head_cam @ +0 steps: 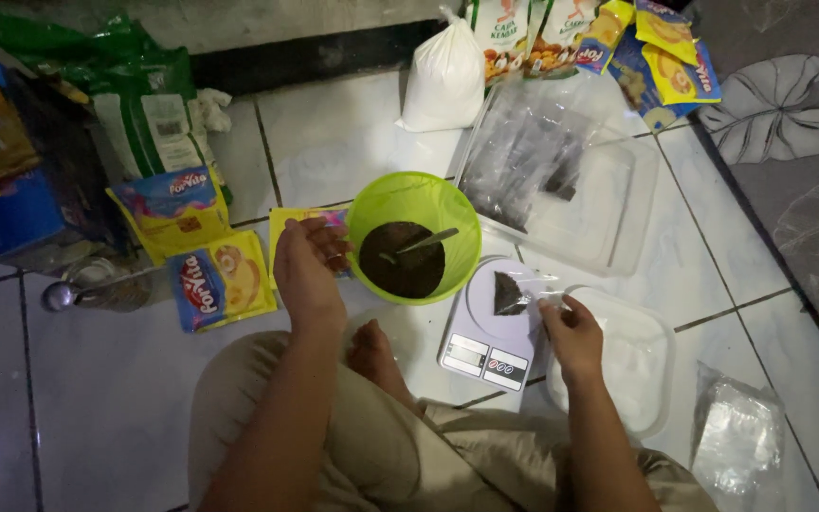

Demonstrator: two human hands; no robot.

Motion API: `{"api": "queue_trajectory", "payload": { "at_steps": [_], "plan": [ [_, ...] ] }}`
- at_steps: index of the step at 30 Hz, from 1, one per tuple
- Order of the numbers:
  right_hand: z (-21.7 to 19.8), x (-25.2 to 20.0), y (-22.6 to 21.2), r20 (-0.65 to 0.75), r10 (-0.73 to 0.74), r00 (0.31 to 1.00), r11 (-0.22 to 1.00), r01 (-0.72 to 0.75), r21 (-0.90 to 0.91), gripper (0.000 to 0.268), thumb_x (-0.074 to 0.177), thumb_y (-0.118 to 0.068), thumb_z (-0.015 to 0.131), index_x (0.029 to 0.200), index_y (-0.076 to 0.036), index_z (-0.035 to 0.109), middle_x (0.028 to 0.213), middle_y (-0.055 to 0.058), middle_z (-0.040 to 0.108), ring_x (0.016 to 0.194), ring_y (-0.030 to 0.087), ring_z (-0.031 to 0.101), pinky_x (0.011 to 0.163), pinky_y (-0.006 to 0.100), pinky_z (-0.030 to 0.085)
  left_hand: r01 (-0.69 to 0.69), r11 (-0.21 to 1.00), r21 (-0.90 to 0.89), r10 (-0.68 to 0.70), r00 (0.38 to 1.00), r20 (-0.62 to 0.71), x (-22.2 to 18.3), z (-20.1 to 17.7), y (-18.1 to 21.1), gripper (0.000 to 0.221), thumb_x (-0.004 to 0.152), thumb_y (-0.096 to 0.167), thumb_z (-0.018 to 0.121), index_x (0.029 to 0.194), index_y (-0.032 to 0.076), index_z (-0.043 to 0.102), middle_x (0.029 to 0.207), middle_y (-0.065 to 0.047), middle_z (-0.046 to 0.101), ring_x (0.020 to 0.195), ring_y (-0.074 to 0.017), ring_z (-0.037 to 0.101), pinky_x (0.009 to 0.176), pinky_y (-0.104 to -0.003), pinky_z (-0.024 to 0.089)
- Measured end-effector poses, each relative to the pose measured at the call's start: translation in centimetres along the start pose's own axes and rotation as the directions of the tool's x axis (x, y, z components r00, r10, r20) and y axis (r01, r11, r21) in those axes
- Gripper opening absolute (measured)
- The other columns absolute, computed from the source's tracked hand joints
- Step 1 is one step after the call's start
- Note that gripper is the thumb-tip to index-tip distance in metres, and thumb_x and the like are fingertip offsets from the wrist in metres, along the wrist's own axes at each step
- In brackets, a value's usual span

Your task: Scooping dark powder from a bowl into small plastic bags and weighing them on a digital scale

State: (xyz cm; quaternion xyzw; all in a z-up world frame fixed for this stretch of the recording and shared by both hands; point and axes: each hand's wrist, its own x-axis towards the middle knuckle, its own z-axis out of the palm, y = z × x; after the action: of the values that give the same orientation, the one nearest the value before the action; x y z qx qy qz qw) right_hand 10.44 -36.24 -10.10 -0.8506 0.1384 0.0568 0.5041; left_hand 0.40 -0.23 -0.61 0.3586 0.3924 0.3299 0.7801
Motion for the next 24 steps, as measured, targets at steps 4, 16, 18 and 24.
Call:
{"api": "queue_trajectory", "payload": {
  "at_steps": [4, 16, 18, 24],
  "plan": [
    [0.7, 1.3, 1.1, 0.004, -0.008, 1.000, 1.000, 0.008, -0.004, 0.062, 0.079, -0.025, 0.091, 0.131, 0.001, 0.067, 0.102, 0.021, 0.073, 0.093, 0.026, 0.070, 0.084, 0.040, 0.058, -0.003, 0.999, 0.034, 0.004, 1.000, -0.012, 0.5, -0.2, -0.5, 0.039, 0.107, 0.043, 0.048, 0.098, 0.011, 0.070, 0.084, -0.014, 0.076, 0.068, -0.0248, 0.068, 0.060, -0.032, 0.046],
    [-1.0, 6.1, -1.8, 0.138, -0.194, 0.971, 0.978, 0.180, 0.111, 0.031, 0.085, -0.004, 0.078, 0.116, -0.001, 0.075, 0.096, 0.018, 0.075, 0.089, 0.021, 0.068, 0.087, 0.036, 0.056, 0.031, 0.997, 0.066, -0.028, 0.999, -0.038, 0.1, 0.3, 0.1, 0.039, 0.109, 0.038, 0.047, 0.100, 0.009, 0.071, 0.083, -0.015, 0.074, 0.068, -0.0259, 0.066, 0.061, -0.033, 0.046],
    [-2.4, 7.6, -4.6, 0.168, -0.267, 0.949, 0.962, 0.254, 0.099, 0.029, 0.086, -0.002, 0.077, 0.115, -0.001, 0.075, 0.094, 0.016, 0.075, 0.086, 0.021, 0.069, 0.087, 0.034, 0.057, 0.026, 0.995, 0.091, -0.021, 0.998, -0.053, -0.1, 0.5, 0.1, 0.039, 0.108, 0.039, 0.050, 0.103, 0.007, 0.072, 0.087, -0.016, 0.074, 0.072, -0.0260, 0.066, 0.064, -0.033, 0.049],
    [-4.3, 13.9, -11.6, 0.208, -0.454, 0.866, 0.832, 0.496, -0.248, 0.009, 0.091, -0.009, 0.078, 0.099, -0.008, 0.077, 0.095, 0.013, 0.076, 0.086, 0.027, 0.074, 0.076, 0.035, 0.056, 0.075, 0.989, 0.127, -0.060, 0.991, -0.118, 0.7, 0.3, -0.2, 0.033, 0.106, 0.038, 0.055, 0.104, 0.010, 0.073, 0.090, -0.012, 0.072, 0.074, -0.0235, 0.065, 0.067, -0.032, 0.052]
  ]
}}
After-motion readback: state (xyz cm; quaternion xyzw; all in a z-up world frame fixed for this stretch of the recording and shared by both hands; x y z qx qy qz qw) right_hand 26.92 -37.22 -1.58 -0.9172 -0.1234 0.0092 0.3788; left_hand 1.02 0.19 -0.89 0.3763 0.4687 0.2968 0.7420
